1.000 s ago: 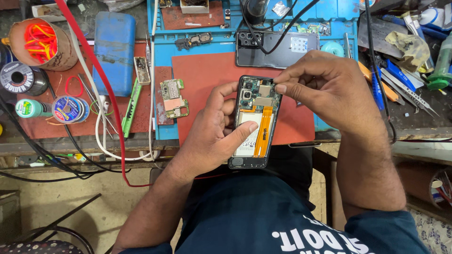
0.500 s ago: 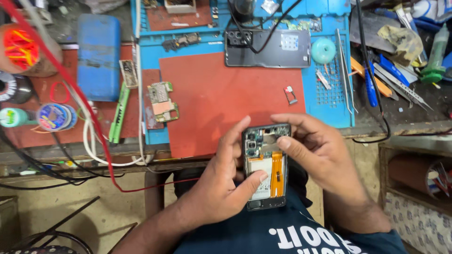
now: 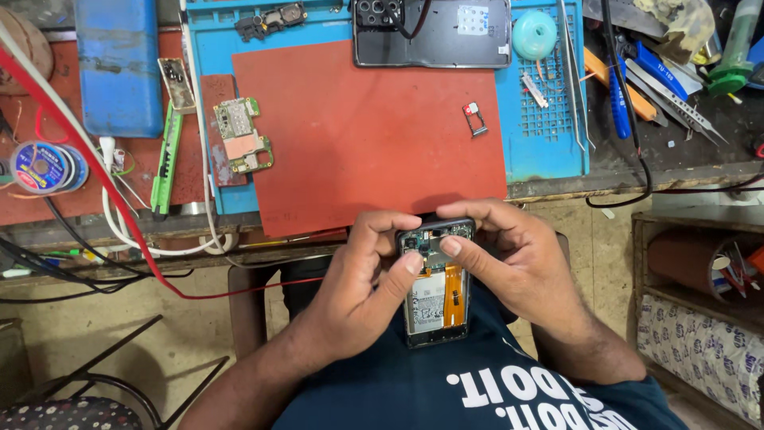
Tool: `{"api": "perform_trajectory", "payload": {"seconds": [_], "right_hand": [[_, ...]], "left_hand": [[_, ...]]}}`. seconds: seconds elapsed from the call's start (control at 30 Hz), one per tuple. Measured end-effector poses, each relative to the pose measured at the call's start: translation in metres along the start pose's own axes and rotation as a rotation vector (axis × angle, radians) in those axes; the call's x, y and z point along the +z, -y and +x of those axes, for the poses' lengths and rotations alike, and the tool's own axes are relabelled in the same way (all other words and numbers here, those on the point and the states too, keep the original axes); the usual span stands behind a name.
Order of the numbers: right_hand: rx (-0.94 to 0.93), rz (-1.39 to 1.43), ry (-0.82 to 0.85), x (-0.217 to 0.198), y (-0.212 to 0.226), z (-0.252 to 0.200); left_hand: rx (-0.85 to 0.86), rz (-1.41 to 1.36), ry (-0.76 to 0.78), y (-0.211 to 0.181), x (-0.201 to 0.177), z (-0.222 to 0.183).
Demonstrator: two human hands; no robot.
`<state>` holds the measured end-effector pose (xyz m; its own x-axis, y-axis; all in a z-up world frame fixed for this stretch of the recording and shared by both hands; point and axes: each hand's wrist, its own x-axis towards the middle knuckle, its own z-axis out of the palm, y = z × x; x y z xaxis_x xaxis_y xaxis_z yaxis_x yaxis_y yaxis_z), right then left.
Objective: The person disassembles a smartphone, removes the motherboard, and attaches small components to it using tweezers. The person then places the motherboard back into the phone chassis and secures it.
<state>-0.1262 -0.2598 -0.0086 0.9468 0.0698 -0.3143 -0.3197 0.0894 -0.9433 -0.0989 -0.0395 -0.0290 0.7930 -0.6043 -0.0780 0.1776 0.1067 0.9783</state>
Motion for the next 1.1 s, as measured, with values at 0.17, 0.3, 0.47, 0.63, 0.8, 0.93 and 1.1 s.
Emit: {"api": "perform_trajectory", "payload": {"seconds": [0.17,0.3,0.47,0.63,0.8,0.93,1.1], "right_hand": [[-0.580,-0.757,-0.186,0.005,0.013,-0.007],[-0.799,-0.971,-0.065,0.000,0.024,-0.003],[-0.706,-1.133,0.013,-0.001,0.045,-0.006],[-0.821,-1.222,0.111,0.007,0.061,-0.004],[-0.609,-1.137,0.071,0.009,0.057,0.000],[-0.519,-1.078,0.062,0.011,0.053,-0.001],[-0.623,-1.153,0.205,0.014,0.064,0.003]], "left_hand": [[-0.019,0.114,-0.024,-0.003,0.005,0.006],[0.063,0.135,-0.021,-0.007,0.013,0.010],[0.053,0.169,-0.023,-0.013,0.019,0.012],[0.071,0.207,-0.019,-0.015,0.018,0.013],[0.064,0.188,-0.040,-0.012,0.019,0.012],[0.064,0.175,-0.043,-0.008,0.018,0.012],[0.027,0.185,-0.053,-0.003,0.016,0.013]]}}
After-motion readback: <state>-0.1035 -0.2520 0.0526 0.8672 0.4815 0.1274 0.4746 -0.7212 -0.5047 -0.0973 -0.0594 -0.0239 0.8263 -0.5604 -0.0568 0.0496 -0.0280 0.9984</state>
